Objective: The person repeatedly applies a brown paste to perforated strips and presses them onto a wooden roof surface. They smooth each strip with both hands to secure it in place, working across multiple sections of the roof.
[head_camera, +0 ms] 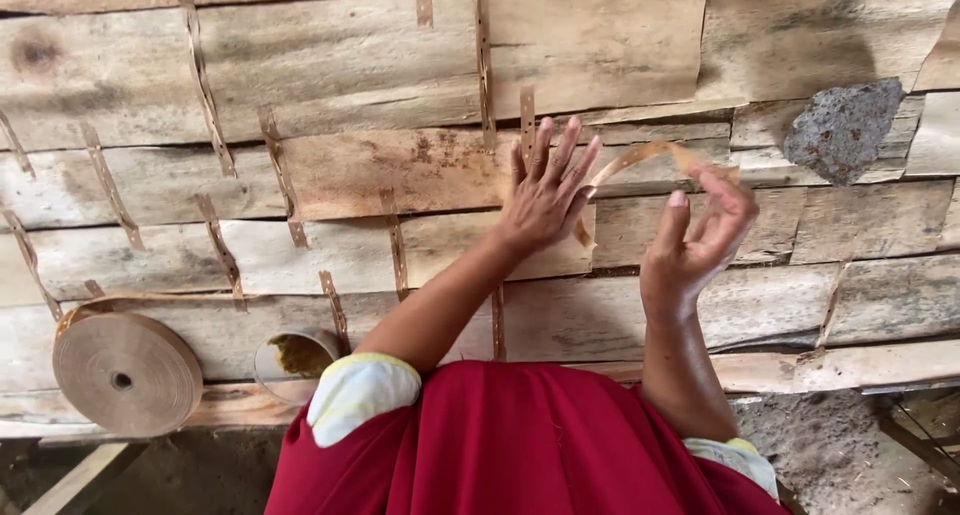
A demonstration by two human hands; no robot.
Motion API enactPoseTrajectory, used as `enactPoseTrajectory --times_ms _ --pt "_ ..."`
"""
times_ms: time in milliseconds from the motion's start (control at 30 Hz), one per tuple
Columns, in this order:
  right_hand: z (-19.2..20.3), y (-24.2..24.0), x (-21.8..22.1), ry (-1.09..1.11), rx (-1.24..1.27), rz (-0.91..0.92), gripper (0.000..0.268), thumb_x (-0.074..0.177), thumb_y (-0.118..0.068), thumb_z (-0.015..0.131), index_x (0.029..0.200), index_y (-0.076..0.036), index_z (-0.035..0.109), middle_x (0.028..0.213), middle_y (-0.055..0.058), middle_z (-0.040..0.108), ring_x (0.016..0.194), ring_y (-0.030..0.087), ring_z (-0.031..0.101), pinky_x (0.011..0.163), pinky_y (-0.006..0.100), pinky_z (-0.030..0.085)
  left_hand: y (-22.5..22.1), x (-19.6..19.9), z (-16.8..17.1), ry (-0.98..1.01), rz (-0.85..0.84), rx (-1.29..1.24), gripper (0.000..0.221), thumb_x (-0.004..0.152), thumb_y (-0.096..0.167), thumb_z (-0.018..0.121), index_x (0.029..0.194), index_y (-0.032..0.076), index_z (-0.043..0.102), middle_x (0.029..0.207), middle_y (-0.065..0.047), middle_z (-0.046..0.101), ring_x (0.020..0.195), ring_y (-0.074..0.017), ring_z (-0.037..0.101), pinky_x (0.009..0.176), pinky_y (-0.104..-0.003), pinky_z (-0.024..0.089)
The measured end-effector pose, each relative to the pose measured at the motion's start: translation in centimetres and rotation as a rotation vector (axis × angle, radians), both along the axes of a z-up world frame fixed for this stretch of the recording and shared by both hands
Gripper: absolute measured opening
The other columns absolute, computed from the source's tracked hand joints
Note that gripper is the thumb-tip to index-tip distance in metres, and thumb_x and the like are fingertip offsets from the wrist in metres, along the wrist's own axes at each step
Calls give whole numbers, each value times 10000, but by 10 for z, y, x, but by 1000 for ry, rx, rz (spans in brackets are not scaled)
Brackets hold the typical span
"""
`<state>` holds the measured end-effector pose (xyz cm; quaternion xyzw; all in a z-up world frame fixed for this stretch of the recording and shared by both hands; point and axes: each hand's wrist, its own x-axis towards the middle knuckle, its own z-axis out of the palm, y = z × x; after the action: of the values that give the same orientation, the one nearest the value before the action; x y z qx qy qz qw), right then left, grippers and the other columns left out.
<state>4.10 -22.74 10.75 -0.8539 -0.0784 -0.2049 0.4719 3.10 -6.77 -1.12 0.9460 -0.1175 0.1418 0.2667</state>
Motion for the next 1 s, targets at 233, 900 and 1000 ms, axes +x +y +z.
enactPoseTrajectory --times_ms 233,900,1000 --pt "68 32 -30 -211 35 220 285 946 214 427 1172 58 505 1016 149 677 867 343 730 893 507 588 -7 -11 113 180 -371 -717 942 905 309 784 1681 261 253 1714 -11 312 1641 -305 161 1324 -609 -36" --pt "73 100 -162 92 363 502 383 952 178 393 1297 51 498 1205 257 676 1074 354 693 969 486 569 127 -306 155 811 -49 -1275 363 1109 288 445 1048 48 709 510 -80 590 379 -142 532 404 -221 406" --pt "54 130 -175 -3 1 472 586 895 173 384 1446 6 489 1270 239 655 1120 379 666 979 477 583 161 -331 146 796 19 -1267 362 1101 283 453 1037 50 723 503 -87 597 379 -149 528 389 -217 387"
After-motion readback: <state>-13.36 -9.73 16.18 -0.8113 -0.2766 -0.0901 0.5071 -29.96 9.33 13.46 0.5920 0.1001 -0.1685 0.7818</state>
